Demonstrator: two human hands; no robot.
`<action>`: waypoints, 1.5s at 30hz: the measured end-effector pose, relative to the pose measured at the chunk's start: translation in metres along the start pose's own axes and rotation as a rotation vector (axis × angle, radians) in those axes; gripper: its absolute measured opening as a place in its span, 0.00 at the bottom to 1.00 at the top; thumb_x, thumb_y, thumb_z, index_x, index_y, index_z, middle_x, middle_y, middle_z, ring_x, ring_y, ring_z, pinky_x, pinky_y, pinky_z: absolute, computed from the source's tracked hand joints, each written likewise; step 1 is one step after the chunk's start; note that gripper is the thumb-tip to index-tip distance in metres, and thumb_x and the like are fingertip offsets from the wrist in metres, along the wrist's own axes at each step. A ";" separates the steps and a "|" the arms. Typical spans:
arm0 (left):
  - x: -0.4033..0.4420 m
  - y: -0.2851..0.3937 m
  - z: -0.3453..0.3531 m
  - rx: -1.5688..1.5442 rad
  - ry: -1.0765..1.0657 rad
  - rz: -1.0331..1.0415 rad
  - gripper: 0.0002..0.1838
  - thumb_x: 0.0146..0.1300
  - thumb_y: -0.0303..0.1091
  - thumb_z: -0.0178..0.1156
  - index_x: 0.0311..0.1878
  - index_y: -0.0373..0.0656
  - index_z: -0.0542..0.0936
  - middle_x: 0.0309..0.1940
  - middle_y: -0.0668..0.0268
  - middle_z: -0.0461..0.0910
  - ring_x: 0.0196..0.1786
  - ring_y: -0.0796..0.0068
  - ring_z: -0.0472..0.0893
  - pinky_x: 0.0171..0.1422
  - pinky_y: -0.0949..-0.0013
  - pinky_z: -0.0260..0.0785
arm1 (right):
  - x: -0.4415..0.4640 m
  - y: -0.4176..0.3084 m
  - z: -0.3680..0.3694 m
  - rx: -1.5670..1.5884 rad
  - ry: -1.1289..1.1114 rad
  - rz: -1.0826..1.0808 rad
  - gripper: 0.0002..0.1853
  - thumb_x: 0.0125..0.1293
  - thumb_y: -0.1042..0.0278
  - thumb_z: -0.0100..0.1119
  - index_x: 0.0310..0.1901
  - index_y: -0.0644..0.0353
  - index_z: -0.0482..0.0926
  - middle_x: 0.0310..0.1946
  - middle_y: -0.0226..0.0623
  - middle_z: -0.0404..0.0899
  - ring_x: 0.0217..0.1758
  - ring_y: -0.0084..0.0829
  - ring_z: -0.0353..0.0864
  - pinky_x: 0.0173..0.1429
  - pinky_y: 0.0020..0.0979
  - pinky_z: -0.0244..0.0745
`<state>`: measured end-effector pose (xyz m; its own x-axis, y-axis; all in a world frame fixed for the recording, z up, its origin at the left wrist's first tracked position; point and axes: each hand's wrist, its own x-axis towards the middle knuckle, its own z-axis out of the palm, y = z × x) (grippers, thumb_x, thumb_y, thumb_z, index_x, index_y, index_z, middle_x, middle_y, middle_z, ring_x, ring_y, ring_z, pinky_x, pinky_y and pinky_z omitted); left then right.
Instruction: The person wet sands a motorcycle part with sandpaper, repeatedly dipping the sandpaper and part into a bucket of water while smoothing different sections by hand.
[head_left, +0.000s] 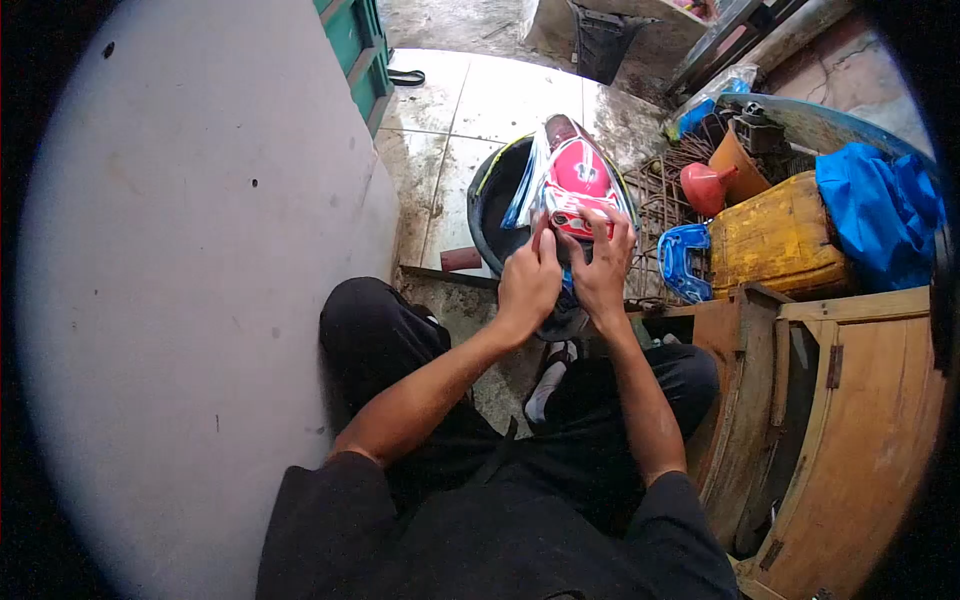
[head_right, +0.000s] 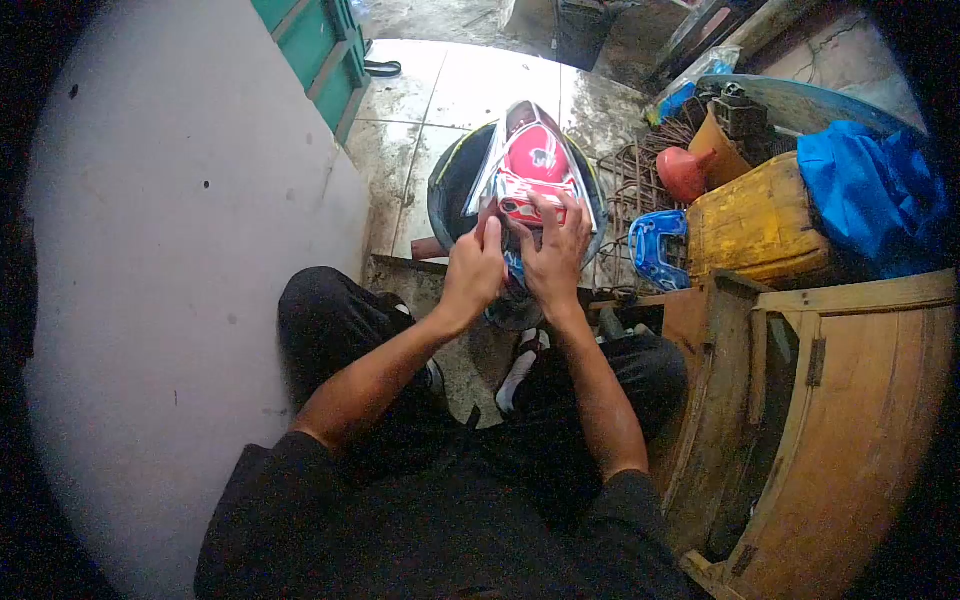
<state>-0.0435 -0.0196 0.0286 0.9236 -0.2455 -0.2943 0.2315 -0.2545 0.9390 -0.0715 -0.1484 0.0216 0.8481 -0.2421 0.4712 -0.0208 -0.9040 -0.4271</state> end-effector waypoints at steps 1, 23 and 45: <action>0.000 -0.006 0.002 0.007 0.026 0.024 0.27 0.77 0.51 0.40 0.57 0.40 0.80 0.25 0.48 0.83 0.23 0.54 0.85 0.31 0.56 0.79 | 0.000 0.000 0.001 0.009 -0.004 0.003 0.25 0.64 0.53 0.66 0.61 0.45 0.75 0.63 0.43 0.65 0.69 0.51 0.60 0.74 0.51 0.54; 0.000 -0.011 0.013 -0.135 0.099 0.054 0.28 0.77 0.52 0.39 0.62 0.40 0.77 0.43 0.34 0.80 0.52 0.34 0.78 0.56 0.46 0.70 | 0.000 0.007 0.002 0.073 -0.020 -0.019 0.21 0.69 0.58 0.62 0.62 0.46 0.75 0.64 0.43 0.65 0.69 0.50 0.58 0.73 0.49 0.52; 0.032 -0.008 0.001 -0.111 0.007 -0.041 0.30 0.77 0.51 0.42 0.46 0.28 0.81 0.34 0.35 0.81 0.46 0.37 0.83 0.48 0.50 0.71 | 0.000 0.002 0.002 0.106 -0.023 -0.007 0.19 0.70 0.59 0.61 0.61 0.46 0.76 0.63 0.43 0.66 0.68 0.48 0.61 0.72 0.48 0.53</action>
<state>-0.0159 -0.0267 0.0109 0.9147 -0.2305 -0.3319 0.3011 -0.1593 0.9402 -0.0705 -0.1500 0.0194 0.8598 -0.2271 0.4574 0.0401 -0.8629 -0.5038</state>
